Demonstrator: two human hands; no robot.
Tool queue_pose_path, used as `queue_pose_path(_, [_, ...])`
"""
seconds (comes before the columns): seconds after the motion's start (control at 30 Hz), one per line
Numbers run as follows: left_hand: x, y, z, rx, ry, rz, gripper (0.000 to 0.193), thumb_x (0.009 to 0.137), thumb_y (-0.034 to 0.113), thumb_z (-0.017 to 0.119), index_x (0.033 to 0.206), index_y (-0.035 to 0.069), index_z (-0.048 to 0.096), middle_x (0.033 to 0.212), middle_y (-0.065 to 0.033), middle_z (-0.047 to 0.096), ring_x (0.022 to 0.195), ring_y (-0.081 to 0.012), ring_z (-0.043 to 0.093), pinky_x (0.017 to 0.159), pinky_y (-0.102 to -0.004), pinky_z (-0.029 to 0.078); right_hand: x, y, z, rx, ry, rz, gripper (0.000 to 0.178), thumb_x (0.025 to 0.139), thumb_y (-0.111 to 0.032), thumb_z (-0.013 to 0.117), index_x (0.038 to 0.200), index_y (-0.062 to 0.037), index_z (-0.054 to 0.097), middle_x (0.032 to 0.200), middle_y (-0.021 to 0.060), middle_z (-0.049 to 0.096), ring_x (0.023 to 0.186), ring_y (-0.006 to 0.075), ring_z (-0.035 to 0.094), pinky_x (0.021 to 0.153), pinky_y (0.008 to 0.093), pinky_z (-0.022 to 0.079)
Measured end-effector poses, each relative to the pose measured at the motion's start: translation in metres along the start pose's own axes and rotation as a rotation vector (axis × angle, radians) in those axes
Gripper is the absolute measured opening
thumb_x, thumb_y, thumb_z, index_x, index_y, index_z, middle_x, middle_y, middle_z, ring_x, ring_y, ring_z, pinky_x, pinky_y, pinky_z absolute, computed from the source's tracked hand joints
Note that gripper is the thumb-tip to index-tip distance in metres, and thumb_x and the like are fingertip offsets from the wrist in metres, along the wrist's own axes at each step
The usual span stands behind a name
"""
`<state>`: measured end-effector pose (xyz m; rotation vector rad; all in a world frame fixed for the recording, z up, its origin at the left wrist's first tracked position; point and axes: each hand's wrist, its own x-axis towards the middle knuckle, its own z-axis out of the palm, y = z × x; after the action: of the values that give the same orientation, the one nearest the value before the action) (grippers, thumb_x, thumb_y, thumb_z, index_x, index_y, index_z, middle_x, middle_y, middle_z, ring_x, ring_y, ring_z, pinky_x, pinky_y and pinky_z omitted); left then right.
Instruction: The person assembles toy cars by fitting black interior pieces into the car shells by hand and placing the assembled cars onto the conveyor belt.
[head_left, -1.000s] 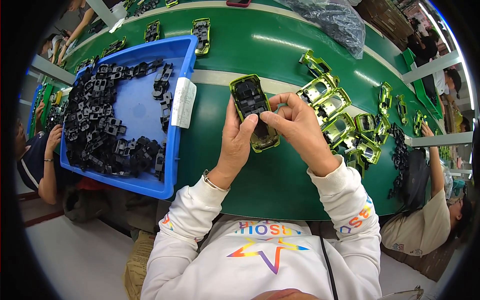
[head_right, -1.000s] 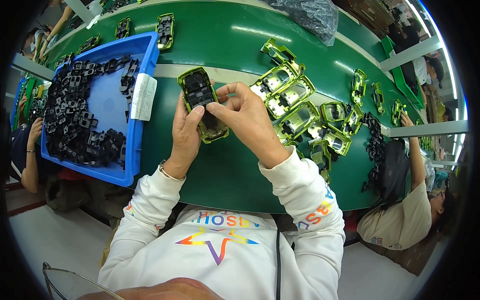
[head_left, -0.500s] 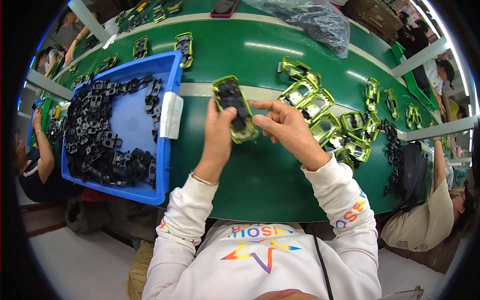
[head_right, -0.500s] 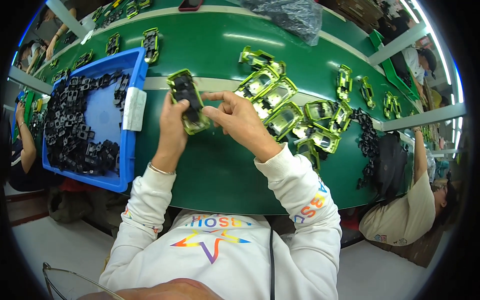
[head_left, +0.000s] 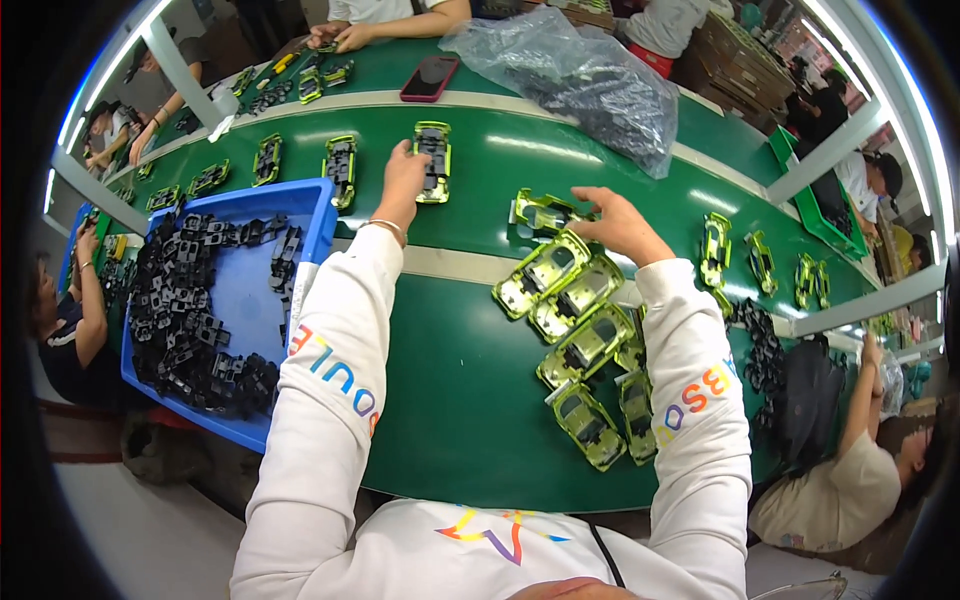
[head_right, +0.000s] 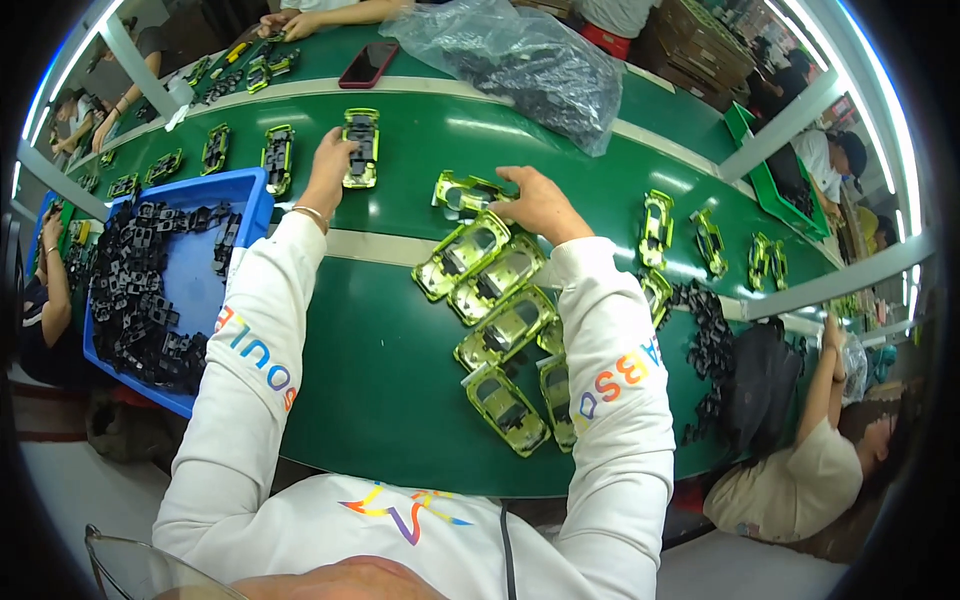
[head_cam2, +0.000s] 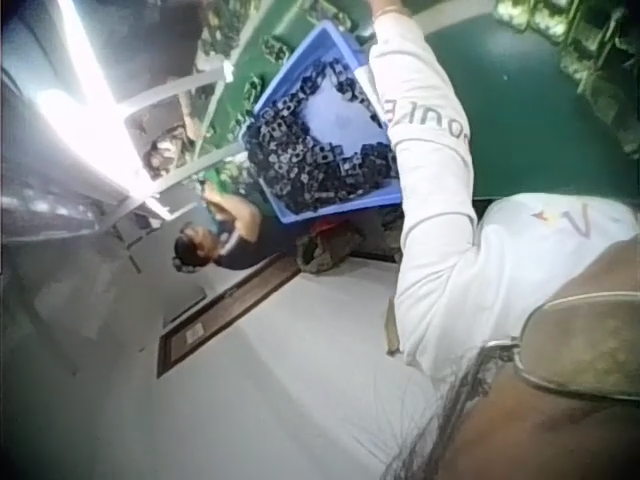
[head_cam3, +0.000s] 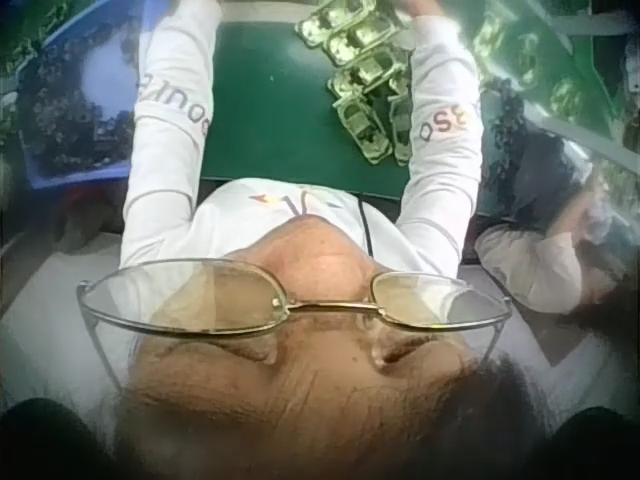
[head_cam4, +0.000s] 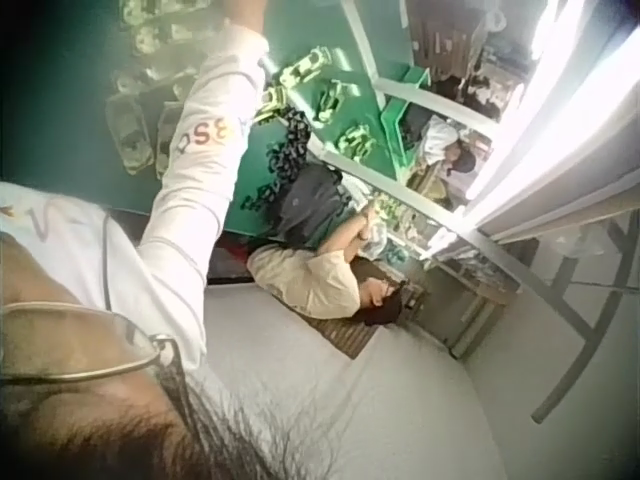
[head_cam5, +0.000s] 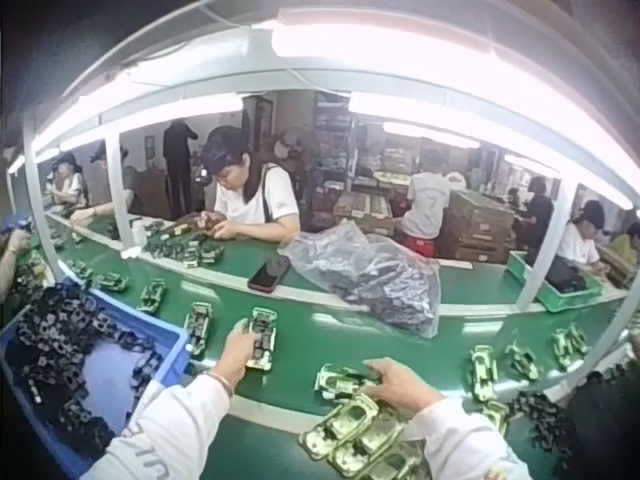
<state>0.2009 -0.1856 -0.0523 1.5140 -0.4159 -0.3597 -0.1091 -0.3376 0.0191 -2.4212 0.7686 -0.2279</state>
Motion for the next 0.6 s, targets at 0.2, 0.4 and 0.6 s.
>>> queue_pose_path(0.2, [-0.023, 0.003, -0.007, 0.512, 0.068, 0.183, 0.062, 0.090, 0.021, 0.060, 0.146, -0.003, 0.044, 0.142, -0.0251, 0.054, 0.139, -0.0410, 0.043, 0.115, -0.0457, 0.035, 0.033, -0.014, 0.003, 0.061, -0.193, -0.024, 0.047, 0.078, -0.021, 0.081, 0.119, -0.0016, 0.070, 0.112, 0.0157, 0.073, 0.097, 0.0284, 0.070, 0.088, 0.0374, 0.053])
queue_pose_path(0.4, [-0.145, 0.031, -0.020, -0.137, -0.081, 0.206, 0.053, 0.095, 0.012, 0.060, 0.144, -0.004, 0.045, 0.142, -0.0196, 0.054, 0.132, -0.0292, 0.053, 0.110, -0.0385, 0.042, 0.038, -0.019, 0.023, 0.066, 0.289, -0.169, 0.023, 0.082, -0.010, 0.071, 0.104, 0.0001, 0.074, 0.083, 0.0161, 0.072, 0.070, 0.0214, 0.069, 0.068, 0.0344, 0.054])
queue_pose_path(0.6, [-0.210, 0.046, -0.037, -0.623, -0.265, -0.150, 0.063, 0.103, 0.034, 0.058, 0.152, 0.003, 0.033, 0.146, -0.0129, 0.050, 0.134, -0.0232, 0.049, 0.112, -0.0374, 0.039, 0.006, -0.136, 0.036, 0.274, 0.168, -0.170, 0.025, 0.084, -0.013, 0.073, 0.105, 0.0014, 0.072, 0.088, 0.0107, 0.072, 0.078, 0.0174, 0.066, 0.073, 0.0321, 0.052])
